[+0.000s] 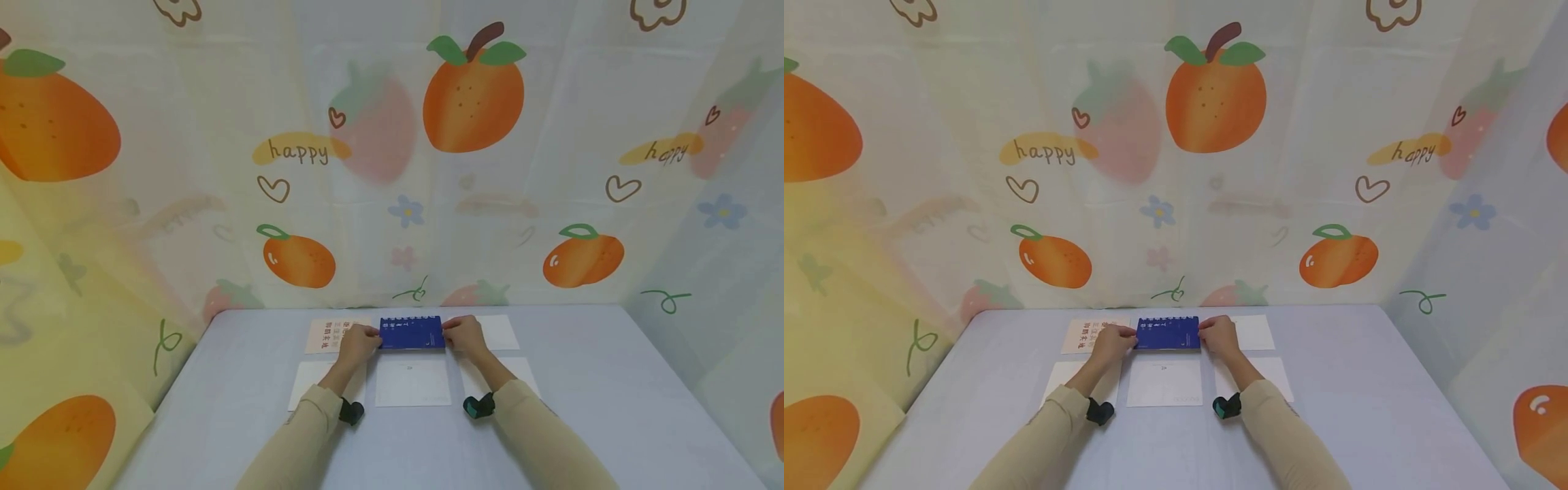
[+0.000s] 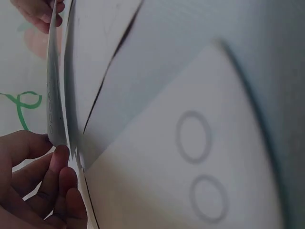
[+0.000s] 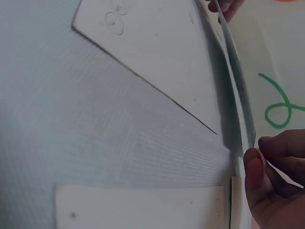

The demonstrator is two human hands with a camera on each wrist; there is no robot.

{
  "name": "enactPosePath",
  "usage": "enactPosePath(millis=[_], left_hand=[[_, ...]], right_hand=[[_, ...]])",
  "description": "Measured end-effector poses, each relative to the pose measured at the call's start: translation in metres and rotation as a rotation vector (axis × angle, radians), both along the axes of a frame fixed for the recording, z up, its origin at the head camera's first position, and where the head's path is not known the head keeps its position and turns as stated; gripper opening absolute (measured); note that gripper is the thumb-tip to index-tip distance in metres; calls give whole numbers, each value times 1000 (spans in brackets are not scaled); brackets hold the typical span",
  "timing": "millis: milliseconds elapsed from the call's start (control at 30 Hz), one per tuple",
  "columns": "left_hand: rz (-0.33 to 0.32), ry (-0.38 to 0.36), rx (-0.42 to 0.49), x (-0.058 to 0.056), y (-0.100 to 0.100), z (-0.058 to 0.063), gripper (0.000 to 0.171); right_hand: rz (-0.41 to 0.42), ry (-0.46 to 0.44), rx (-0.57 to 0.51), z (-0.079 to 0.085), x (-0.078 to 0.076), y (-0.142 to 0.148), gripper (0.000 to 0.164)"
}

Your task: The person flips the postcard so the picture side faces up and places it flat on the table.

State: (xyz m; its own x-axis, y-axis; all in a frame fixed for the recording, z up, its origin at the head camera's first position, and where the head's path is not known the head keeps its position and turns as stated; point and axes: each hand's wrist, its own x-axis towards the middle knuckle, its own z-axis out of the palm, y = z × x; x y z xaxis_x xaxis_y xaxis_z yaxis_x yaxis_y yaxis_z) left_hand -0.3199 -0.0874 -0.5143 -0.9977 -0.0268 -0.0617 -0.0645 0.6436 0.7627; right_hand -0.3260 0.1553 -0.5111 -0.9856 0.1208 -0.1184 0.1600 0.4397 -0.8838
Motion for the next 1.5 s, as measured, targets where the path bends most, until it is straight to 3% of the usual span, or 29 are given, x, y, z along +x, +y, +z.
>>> enactPosePath(millis=[300,700,800,1000,1200,1500], left_hand=[[-36,31,-129,1,2,1,26],[-37,14,-84,3,0,5,20],[-71,12,-75,3,4,9,18],[-138,38,-40,5,19,17,18],[-152,37,4,7,41,15,17],[-156,32,85,13,78,13,14]], right_hand=[[56,33,178,-1,3,-5,16],[72,44,102,4,6,15,18],[80,48,67,3,9,24,20],[64,66,35,11,15,42,23],[39,62,38,22,23,58,27],[-24,60,127,24,26,82,27]])
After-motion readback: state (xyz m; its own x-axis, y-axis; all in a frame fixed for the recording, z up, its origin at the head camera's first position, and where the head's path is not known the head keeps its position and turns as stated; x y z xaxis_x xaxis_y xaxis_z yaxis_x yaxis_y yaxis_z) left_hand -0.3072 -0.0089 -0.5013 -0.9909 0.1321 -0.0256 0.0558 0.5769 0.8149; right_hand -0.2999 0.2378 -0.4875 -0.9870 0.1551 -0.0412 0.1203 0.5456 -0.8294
